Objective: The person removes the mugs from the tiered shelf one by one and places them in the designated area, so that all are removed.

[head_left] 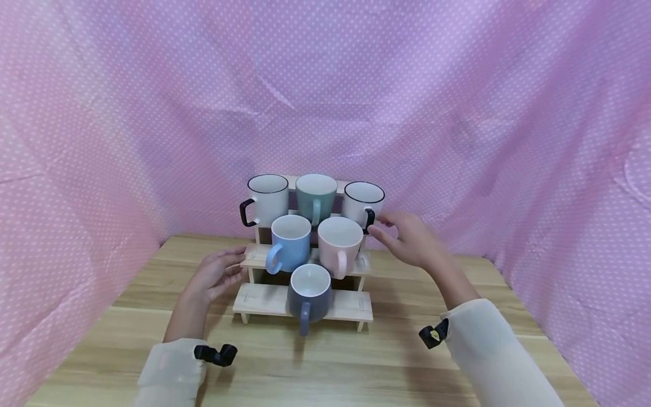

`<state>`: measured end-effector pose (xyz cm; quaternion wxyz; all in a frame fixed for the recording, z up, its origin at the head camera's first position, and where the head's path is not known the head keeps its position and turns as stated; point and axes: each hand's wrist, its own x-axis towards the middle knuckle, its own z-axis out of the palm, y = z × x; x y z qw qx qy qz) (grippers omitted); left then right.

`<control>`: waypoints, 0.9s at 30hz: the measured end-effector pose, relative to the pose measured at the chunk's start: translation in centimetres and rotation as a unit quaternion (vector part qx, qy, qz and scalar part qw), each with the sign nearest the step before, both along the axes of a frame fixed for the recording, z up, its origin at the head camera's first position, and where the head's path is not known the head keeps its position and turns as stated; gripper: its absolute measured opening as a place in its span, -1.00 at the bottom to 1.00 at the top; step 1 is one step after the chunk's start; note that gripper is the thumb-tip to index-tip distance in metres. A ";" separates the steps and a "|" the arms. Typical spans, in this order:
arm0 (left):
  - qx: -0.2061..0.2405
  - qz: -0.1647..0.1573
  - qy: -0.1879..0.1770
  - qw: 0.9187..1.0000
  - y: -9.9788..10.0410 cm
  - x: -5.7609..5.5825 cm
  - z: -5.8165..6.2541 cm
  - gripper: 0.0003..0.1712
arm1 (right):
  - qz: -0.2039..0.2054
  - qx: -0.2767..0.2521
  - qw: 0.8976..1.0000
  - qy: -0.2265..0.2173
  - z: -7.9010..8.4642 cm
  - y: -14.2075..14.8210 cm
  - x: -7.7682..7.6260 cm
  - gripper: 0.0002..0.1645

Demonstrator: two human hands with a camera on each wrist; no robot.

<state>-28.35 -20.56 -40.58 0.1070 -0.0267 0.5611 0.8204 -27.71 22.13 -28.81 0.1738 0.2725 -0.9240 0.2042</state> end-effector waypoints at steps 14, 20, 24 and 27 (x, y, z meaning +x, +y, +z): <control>0.011 0.005 -0.002 1.000 0.4 0.1 -0.2 -0.56 | 0.017 -0.321 0.917 -0.235 -0.2 -1.4 -0.3 -0.53; 0.010 0.006 -0.006 1.000 0.2 0.0 -0.1 -0.41 | 0.028 -0.370 0.875 -0.310 0.0 -1.5 -0.6 -0.48; 0.006 0.005 -0.004 1.000 0.2 0.1 0.1 -0.38 | 0.051 -0.415 0.839 -0.349 0.1 -1.6 -0.8 -0.54; 0.004 0.003 -0.003 1.000 0.2 0.2 0.1 -0.39 | 0.072 -0.446 0.813 -0.366 0.0 -1.7 -0.8 -0.59</control>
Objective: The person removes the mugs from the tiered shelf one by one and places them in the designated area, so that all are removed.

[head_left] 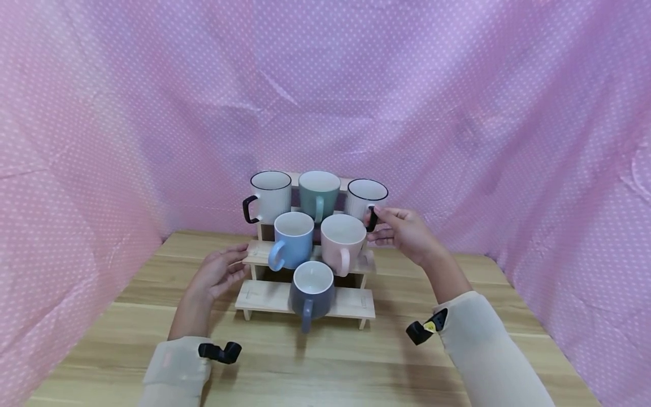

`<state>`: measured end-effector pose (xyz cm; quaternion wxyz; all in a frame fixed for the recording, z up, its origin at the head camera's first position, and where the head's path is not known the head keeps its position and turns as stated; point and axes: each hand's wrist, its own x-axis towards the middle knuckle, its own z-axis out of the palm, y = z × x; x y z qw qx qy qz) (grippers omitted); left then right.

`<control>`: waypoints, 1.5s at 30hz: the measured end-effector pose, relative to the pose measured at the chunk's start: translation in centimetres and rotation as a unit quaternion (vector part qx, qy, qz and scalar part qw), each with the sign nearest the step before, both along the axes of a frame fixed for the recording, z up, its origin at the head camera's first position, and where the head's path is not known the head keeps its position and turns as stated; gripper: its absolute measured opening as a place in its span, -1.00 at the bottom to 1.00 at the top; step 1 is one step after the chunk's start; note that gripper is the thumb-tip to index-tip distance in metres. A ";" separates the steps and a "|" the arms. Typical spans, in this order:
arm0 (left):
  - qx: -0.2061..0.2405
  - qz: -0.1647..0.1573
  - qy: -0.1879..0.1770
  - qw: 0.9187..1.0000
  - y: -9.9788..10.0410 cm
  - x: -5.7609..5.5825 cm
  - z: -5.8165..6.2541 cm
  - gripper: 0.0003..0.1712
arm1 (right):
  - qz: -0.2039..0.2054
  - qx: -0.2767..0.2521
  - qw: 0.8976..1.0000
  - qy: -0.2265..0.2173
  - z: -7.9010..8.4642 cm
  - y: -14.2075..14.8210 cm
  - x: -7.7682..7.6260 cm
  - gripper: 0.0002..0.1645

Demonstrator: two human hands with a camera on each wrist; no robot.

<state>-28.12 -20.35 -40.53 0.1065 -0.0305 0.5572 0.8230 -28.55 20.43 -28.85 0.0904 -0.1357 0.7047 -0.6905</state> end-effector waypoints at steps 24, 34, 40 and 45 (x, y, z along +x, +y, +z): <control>-0.017 0.017 -0.010 1.000 0.2 0.2 -0.5 -0.40 | -0.063 -0.035 0.997 -0.011 -0.1 1.0 0.4 -0.70; -0.017 0.019 -0.009 1.000 0.2 0.1 -0.4 -0.44 | -0.081 -0.073 0.994 0.005 -0.6 3.1 0.8 -0.65; -0.025 0.019 -0.003 1.000 0.2 0.0 -0.2 -0.43 | -0.078 -0.107 0.991 0.019 -0.8 5.2 1.2 -0.62; -0.037 0.020 -0.002 0.999 0.3 0.0 0.0 -0.41 | -0.105 -0.113 0.988 0.029 -1.4 7.2 1.3 -0.62</control>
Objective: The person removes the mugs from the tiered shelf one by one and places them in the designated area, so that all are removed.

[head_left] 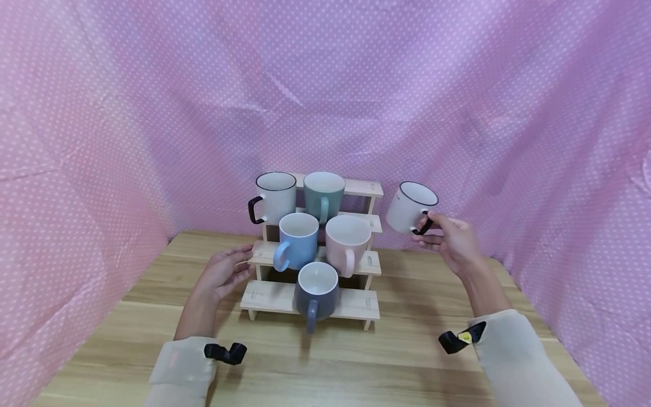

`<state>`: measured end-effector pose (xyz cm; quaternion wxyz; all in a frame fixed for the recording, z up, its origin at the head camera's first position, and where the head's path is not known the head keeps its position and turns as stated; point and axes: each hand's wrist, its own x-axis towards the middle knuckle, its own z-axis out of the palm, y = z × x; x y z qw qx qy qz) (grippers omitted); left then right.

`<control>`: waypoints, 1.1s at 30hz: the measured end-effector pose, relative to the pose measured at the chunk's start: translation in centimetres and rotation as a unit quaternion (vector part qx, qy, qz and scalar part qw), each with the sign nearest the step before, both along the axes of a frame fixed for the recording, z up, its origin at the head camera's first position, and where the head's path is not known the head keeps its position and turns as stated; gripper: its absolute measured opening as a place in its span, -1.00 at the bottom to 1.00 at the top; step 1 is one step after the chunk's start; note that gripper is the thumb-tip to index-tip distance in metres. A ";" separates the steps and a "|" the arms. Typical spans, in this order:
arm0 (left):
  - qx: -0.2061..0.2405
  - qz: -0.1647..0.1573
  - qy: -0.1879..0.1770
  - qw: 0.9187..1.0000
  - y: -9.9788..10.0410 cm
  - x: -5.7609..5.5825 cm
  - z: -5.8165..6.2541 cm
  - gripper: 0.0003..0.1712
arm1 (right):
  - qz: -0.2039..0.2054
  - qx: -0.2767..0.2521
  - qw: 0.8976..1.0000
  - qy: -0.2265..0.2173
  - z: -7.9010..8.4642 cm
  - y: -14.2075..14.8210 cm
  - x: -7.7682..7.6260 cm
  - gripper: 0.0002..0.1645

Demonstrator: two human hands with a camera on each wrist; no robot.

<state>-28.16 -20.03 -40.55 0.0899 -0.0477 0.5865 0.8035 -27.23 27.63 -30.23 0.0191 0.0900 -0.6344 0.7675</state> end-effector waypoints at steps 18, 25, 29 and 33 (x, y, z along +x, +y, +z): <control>-0.007 0.005 -0.005 1.000 0.0 0.2 0.2 -0.43 | -0.110 0.008 0.994 -0.012 -6.0 7.7 -0.4 -0.64; -0.014 0.009 -0.003 1.000 -0.1 0.3 0.3 -0.44 | -0.144 0.010 0.989 -0.034 -8.5 9.4 -0.9 -0.66; -0.012 0.007 0.001 1.000 -0.1 0.4 0.2 -0.44 | -0.151 0.002 0.987 -0.049 -9.8 9.8 -1.1 -0.68; -0.009 0.000 0.006 1.000 0.0 0.3 0.2 -0.43 | -0.161 0.005 0.985 -0.061 -10.9 10.1 -1.1 -0.67</control>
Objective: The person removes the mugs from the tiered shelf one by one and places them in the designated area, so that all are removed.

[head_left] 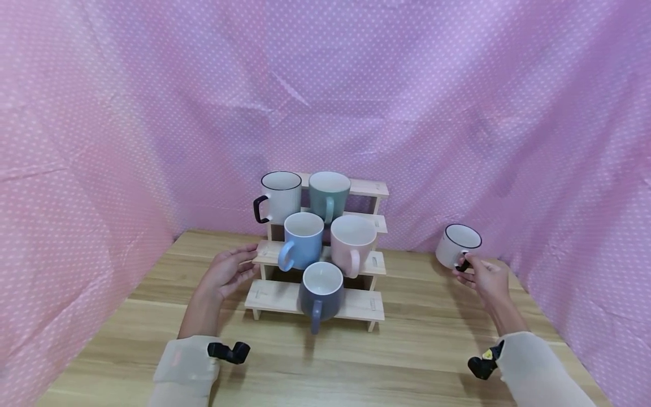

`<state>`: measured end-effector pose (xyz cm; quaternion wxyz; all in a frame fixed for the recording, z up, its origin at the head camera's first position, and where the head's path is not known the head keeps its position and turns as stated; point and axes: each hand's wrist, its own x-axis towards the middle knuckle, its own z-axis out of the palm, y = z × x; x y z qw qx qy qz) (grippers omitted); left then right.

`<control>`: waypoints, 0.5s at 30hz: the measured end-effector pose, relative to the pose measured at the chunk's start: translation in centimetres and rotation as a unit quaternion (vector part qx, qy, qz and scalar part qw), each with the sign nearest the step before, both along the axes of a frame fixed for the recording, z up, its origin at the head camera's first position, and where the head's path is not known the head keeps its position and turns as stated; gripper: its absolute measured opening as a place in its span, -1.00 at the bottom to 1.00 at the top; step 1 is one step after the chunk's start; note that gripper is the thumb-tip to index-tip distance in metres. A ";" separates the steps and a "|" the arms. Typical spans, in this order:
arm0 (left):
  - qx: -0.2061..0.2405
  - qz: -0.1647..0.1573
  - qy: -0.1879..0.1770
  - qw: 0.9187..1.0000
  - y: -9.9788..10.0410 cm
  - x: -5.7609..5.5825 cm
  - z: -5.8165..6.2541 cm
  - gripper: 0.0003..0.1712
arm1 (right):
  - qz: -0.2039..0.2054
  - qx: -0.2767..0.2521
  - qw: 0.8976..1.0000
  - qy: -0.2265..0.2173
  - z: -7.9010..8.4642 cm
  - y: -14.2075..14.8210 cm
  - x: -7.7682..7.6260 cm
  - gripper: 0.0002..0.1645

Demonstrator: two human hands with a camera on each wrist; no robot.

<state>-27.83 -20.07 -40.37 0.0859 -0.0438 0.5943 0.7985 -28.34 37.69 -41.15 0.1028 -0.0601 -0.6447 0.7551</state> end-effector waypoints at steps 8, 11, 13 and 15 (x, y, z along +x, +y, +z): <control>0.001 0.000 0.003 1.000 0.0 -0.1 -0.1 -0.45 | -0.054 -0.020 0.998 -0.030 -1.4 0.7 -0.2 -0.63; 0.002 0.002 0.004 1.000 0.0 -0.1 -0.2 -0.46 | -0.056 -0.032 0.997 -0.039 -1.4 1.3 -0.2 -0.61; 0.001 -0.002 0.005 1.000 -0.1 -0.1 -0.2 -0.45 | -0.058 -0.041 0.997 -0.043 -1.3 1.7 -0.1 -0.61; 0.001 -0.001 0.007 1.000 -0.1 -0.1 -0.2 -0.44 | -0.059 -0.041 0.996 -0.049 -1.3 2.0 0.0 -0.63</control>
